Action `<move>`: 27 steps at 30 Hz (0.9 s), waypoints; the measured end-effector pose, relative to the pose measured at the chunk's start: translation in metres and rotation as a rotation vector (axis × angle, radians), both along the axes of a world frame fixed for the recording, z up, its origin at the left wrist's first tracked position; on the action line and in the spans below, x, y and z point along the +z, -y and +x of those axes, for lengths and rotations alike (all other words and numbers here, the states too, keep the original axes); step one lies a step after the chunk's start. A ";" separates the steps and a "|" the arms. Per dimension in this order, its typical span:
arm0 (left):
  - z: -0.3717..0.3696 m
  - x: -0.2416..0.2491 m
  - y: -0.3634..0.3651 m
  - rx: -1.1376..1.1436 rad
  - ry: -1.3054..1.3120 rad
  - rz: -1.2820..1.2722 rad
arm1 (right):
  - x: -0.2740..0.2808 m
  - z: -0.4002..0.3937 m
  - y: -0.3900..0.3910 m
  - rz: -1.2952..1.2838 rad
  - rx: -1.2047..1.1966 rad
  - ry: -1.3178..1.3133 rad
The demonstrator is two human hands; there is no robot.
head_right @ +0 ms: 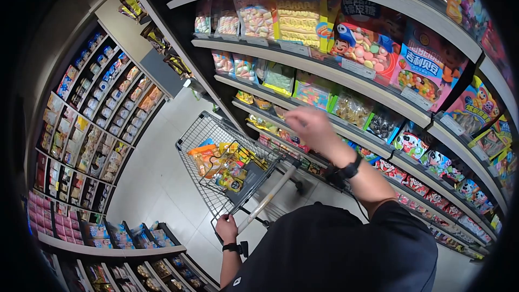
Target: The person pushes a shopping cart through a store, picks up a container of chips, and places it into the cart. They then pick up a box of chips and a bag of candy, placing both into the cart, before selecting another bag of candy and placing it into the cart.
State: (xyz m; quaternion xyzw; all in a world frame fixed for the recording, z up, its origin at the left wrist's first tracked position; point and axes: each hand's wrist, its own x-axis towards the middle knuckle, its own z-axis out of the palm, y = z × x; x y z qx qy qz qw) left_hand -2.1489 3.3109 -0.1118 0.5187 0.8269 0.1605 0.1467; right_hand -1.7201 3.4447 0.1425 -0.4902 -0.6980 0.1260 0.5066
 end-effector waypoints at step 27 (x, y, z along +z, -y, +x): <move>0.017 -0.014 -0.014 0.018 -0.018 -0.027 | 0.064 0.127 0.045 0.436 -0.784 0.514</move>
